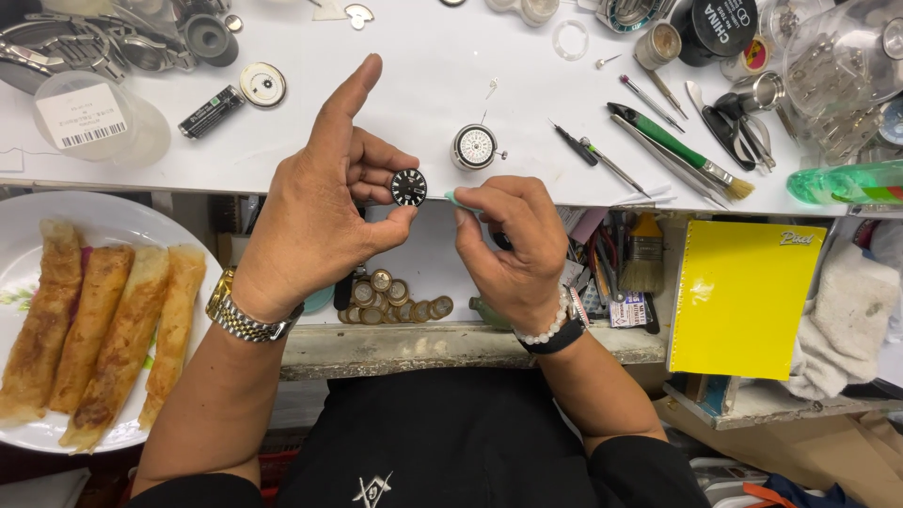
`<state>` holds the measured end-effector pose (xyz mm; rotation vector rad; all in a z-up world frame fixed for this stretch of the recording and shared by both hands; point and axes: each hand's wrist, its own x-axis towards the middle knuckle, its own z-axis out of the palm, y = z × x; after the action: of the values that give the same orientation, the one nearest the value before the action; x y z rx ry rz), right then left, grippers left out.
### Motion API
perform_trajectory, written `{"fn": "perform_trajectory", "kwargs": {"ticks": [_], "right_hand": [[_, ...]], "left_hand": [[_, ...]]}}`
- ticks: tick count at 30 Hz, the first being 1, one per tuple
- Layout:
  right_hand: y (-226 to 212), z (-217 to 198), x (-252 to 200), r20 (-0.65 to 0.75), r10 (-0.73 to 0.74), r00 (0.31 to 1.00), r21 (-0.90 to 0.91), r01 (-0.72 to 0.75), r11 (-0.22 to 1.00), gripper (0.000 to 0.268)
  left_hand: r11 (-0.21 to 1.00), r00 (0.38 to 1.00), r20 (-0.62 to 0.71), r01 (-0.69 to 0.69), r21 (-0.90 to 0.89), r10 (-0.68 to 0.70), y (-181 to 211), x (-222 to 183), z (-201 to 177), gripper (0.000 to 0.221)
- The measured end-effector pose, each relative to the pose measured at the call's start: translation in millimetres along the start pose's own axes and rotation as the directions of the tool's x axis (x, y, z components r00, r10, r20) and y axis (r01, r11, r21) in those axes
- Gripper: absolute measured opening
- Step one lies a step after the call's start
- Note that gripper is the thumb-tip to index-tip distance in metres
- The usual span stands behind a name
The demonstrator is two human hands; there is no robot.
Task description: The person is performing a delicate watch repair, specifically installing the hands onto the watch dial using tweezers and a small screwdriver.
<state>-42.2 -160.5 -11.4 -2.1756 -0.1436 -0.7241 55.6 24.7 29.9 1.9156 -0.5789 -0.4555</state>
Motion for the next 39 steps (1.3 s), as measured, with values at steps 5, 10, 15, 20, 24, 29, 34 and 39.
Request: {"fn": "perform_trajectory", "kwargs": {"ticks": [5, 10, 15, 20, 24, 29, 34, 39], "right_hand": [[6, -9, -6, -0.047, 0.024, 0.999, 0.021, -0.023, 1.000, 0.018], [11, -14, -10, -0.029, 0.010, 1.000, 0.009, -0.010, 1.000, 0.014], [10, -14, -8, -0.025, -0.021, 0.999, 0.034, 0.022, 0.999, 0.020], [11, -15, -6, -0.037, -0.056, 0.998, 0.033, 0.057, 0.998, 0.027], [16, -25, -4, -0.066, -0.063, 0.996, 0.012, 0.063, 0.998, 0.021], [37, -47, 6, -0.165, -0.107, 0.981, -0.182, 0.076, 0.980, 0.014], [53, -59, 19, -0.085, -0.150, 0.985, -0.463, 0.095, 0.881, 0.010], [64, -54, 17, -0.119, -0.183, 0.976, -0.472, 0.107, 0.875, 0.021]], "left_hand": [[1.000, 1.000, -0.004, -0.003, 0.009, 0.003, 1, -1, 1, 0.104], [1.000, 1.000, -0.010, -0.011, 0.008, 0.011, 1, -2, 2, 0.104], [1.000, 1.000, -0.013, -0.009, 0.013, 0.009, 2, -2, 3, 0.104], [1.000, 1.000, -0.016, -0.002, 0.013, 0.002, 3, -2, 3, 0.103], [1.000, 1.000, -0.027, -0.012, 0.010, 0.012, 4, -2, 3, 0.101], [0.991, 0.987, -0.102, -0.130, -0.035, 0.126, -2, -4, 11, 0.100], [0.964, 0.952, -0.167, -0.266, -0.027, 0.258, 1, 12, 26, 0.094], [0.967, 0.954, -0.164, -0.254, 0.005, 0.252, 5, 33, 33, 0.092]]}}
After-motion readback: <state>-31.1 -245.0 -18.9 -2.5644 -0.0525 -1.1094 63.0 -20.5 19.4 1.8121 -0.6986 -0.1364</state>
